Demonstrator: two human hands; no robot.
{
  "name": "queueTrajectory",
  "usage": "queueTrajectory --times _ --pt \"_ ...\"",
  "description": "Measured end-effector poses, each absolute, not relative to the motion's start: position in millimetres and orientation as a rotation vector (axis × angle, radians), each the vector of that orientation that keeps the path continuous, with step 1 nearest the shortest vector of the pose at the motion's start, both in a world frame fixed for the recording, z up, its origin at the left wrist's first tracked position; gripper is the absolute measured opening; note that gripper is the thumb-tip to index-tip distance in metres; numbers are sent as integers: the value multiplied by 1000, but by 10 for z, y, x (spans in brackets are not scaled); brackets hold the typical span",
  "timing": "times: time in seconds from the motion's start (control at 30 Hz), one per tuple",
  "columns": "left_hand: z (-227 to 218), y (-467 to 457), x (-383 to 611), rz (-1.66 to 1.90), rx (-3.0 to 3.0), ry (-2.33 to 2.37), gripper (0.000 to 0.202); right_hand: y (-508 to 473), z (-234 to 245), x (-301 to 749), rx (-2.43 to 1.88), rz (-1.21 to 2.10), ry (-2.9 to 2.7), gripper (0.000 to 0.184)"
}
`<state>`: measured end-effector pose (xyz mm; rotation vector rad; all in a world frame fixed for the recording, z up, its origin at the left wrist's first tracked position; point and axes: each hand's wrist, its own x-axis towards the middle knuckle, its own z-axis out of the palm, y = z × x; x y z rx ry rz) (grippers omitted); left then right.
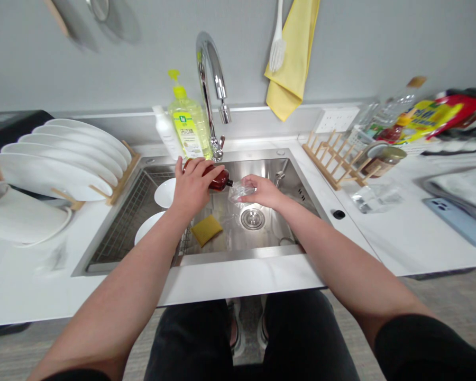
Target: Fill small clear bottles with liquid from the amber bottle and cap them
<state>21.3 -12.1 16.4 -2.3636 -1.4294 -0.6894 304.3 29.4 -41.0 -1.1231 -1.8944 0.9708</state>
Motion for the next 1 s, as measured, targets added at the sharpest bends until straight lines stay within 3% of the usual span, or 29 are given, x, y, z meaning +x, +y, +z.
queueTrajectory --times 1.0 --pt "137 -91 190 -757 -2335 -1356 70 245 -354 3017 -1138 905 -1902 61"
